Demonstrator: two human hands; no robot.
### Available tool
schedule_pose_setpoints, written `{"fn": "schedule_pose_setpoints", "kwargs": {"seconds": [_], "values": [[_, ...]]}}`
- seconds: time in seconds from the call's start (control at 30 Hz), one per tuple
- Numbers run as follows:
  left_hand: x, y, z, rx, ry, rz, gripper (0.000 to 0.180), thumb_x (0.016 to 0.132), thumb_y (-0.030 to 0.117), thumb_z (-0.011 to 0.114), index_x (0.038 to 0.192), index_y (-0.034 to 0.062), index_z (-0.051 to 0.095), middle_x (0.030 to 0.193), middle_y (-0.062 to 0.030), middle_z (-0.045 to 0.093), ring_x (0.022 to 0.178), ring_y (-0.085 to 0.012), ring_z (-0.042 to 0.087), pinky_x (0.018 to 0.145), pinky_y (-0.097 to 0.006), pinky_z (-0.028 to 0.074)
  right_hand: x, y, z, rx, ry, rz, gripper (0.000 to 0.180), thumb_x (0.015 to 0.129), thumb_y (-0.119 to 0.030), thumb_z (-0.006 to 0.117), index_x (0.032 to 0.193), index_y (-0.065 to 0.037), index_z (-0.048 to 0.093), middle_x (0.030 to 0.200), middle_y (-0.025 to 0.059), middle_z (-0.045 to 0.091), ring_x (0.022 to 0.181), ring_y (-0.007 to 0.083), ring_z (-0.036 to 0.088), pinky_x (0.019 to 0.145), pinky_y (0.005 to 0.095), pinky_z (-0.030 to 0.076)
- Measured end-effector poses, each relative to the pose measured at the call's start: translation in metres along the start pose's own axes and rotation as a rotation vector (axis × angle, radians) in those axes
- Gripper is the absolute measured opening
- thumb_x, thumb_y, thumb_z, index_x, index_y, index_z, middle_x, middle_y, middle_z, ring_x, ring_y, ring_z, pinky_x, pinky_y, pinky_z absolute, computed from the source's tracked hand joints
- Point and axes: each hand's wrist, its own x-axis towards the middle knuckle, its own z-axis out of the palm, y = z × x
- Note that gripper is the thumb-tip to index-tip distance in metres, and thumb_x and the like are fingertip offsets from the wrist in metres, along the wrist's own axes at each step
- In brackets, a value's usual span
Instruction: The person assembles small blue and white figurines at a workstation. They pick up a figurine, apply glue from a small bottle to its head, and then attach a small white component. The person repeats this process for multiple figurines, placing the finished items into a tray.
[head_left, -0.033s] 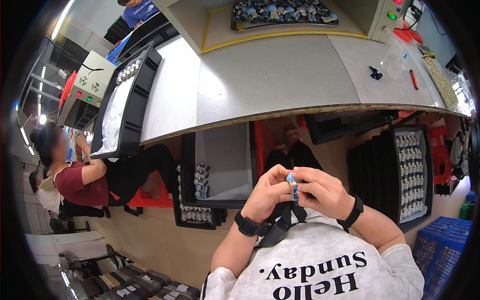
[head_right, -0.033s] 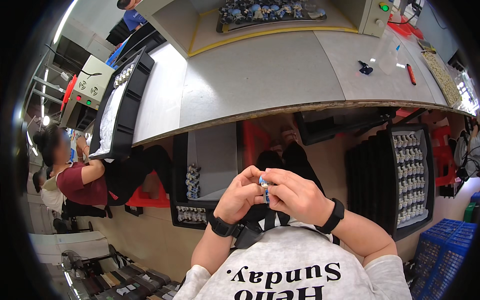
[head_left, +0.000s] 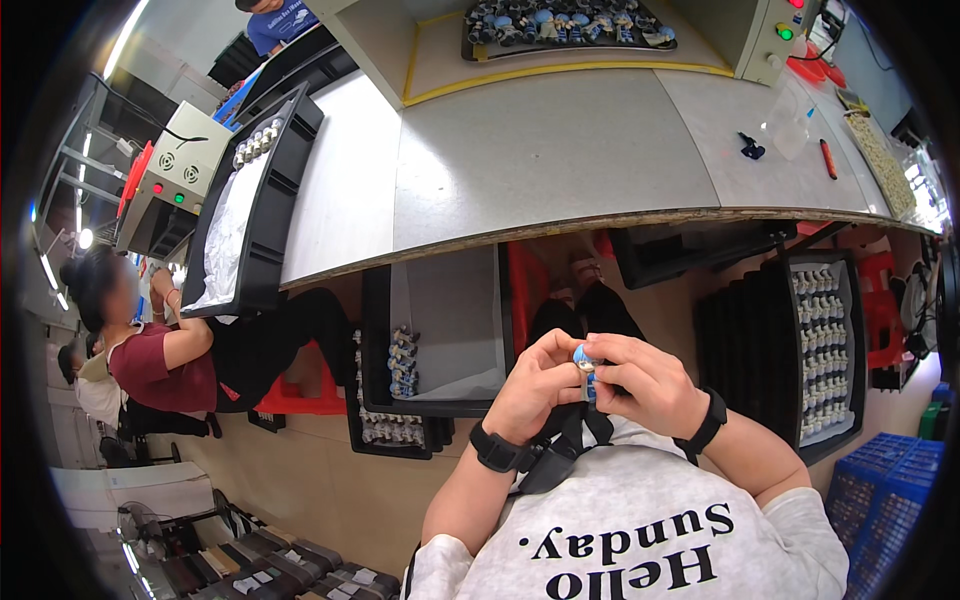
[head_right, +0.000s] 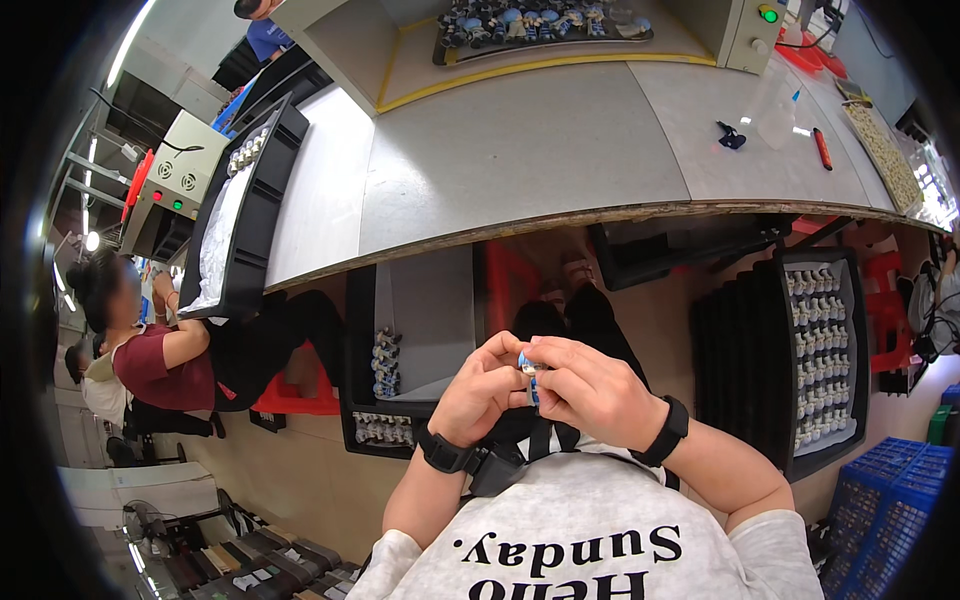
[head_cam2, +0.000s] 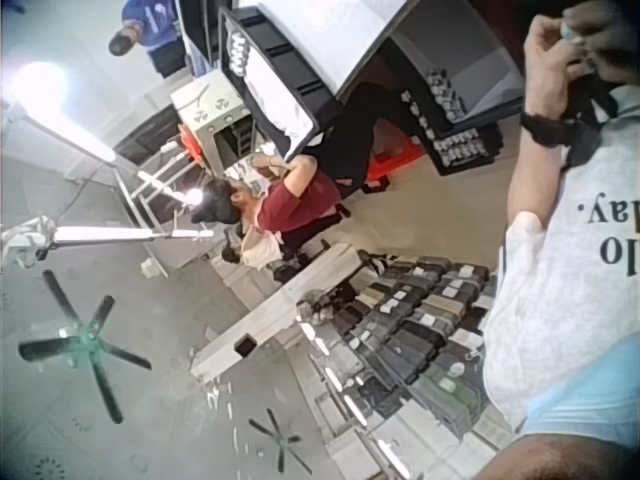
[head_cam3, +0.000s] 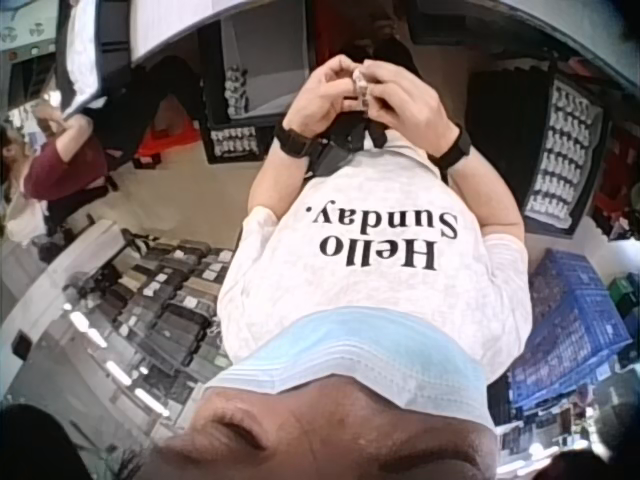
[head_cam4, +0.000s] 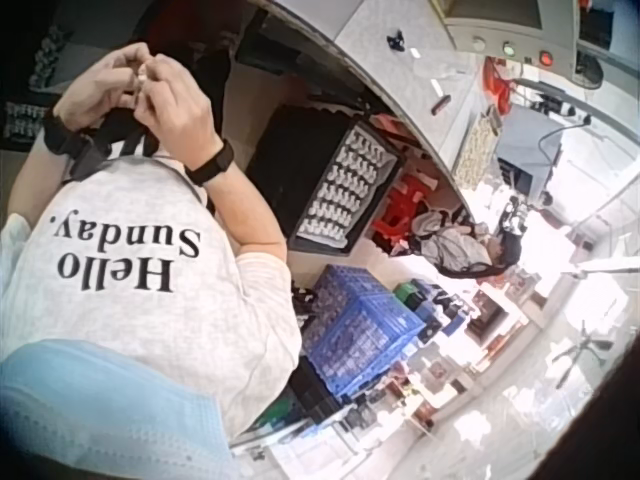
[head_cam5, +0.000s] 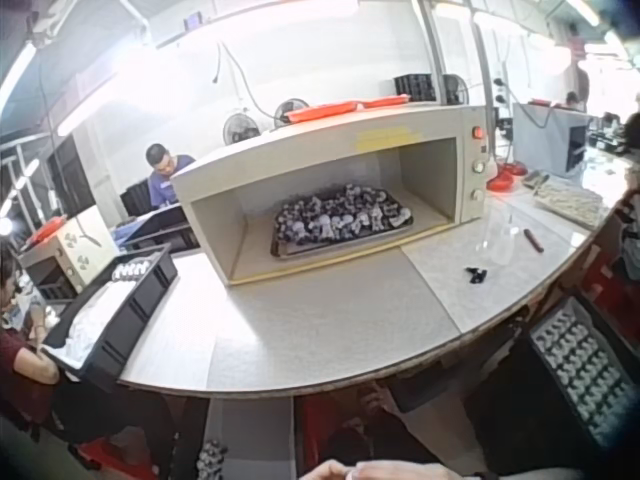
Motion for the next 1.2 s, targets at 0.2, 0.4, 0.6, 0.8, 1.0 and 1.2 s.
{"fn": "schedule_pose_setpoints", "kwargs": {"seconds": [0.2, 0.4, 0.6, 0.8, 1.0, 1.2], "values": [[0.004, -0.008, -0.007, -0.075, 0.039, 0.032, 0.02, 0.083, -0.001, 0.051, 0.102, 0.0053, 0.048, 0.1, -0.0058, 0.056, 0.091, -0.0145, 0.06, 0.077, -0.031, 0.053, -0.001, 0.008, 0.001, 0.006, -0.007, 0.023, 0.017, 0.07, 0.0, 0.067, 0.084, 0.002, 0.057, 0.098, 0.0154, 0.061, 0.093, 0.0291, 0.062, 0.074, 0.0324, 0.055], [0.009, -0.014, -0.018, -0.117, 0.035, 0.11, 0.015, 0.089, 0.008, 0.055, 0.103, 0.0057, 0.051, 0.102, -0.0066, 0.058, 0.095, -0.0146, 0.059, 0.08, -0.031, 0.053, -0.002, 0.012, 0.002, -0.031, -0.02, 0.03, 0.021, 0.071, -0.001, 0.068, 0.091, 0.002, 0.06, 0.099, 0.015, 0.061, 0.094, 0.0289, 0.062, 0.078, 0.0335, 0.053], [0.012, -0.018, -0.026, -0.202, -0.02, 0.149, 0.025, 0.088, 0.009, 0.058, 0.111, 0.0053, 0.05, 0.109, -0.0096, 0.059, 0.1, -0.0166, 0.058, 0.086, -0.033, 0.05, -0.008, 0.01, 0.007, 0.045, 0.01, 0.201, 0.031, 0.072, -0.003, 0.069, 0.1, 0.002, 0.059, 0.099, 0.0145, 0.062, 0.091, 0.0275, 0.062, 0.078, 0.0327, 0.052], [0.014, -0.02, -0.028, -0.203, -0.046, 0.19, 0.031, 0.086, 0.007, 0.059, 0.115, 0.0042, 0.049, 0.115, -0.0135, 0.057, 0.106, -0.0198, 0.056, 0.09, -0.036, 0.047, -0.022, 0.008, 0.016, 0.197, 0.012, 0.489, 0.045, 0.067, -0.007, 0.076, 0.107, 0.001, 0.057, 0.098, 0.0135, 0.063, 0.086, 0.0221, 0.064, 0.075, 0.0298, 0.052], [0.014, -0.022, -0.031, -0.227, -0.04, 0.168, 0.03, 0.087, 0.007, 0.057, 0.115, 0.0041, 0.049, 0.115, -0.0139, 0.057, 0.105, -0.0201, 0.057, 0.087, -0.036, 0.049, -0.027, 0.011, 0.023, 0.207, -0.012, 0.525, 0.04, 0.068, -0.009, 0.076, 0.103, 0.0, 0.058, 0.093, 0.0115, 0.062, 0.08, 0.0207, 0.063, 0.068, 0.0277, 0.052], [0.013, -0.025, -0.034, -0.236, -0.013, 0.134, 0.026, 0.089, 0.01, 0.054, 0.115, 0.006, 0.05, 0.117, -0.0141, 0.056, 0.104, -0.0202, 0.057, 0.084, -0.035, 0.05, -0.029, 0.012, 0.027, 0.212, -0.021, 0.522, 0.036, 0.068, -0.009, 0.076, 0.099, 0.0, 0.059, 0.09, 0.0102, 0.062, 0.075, 0.0198, 0.063, 0.065, 0.0268, 0.052]]}}
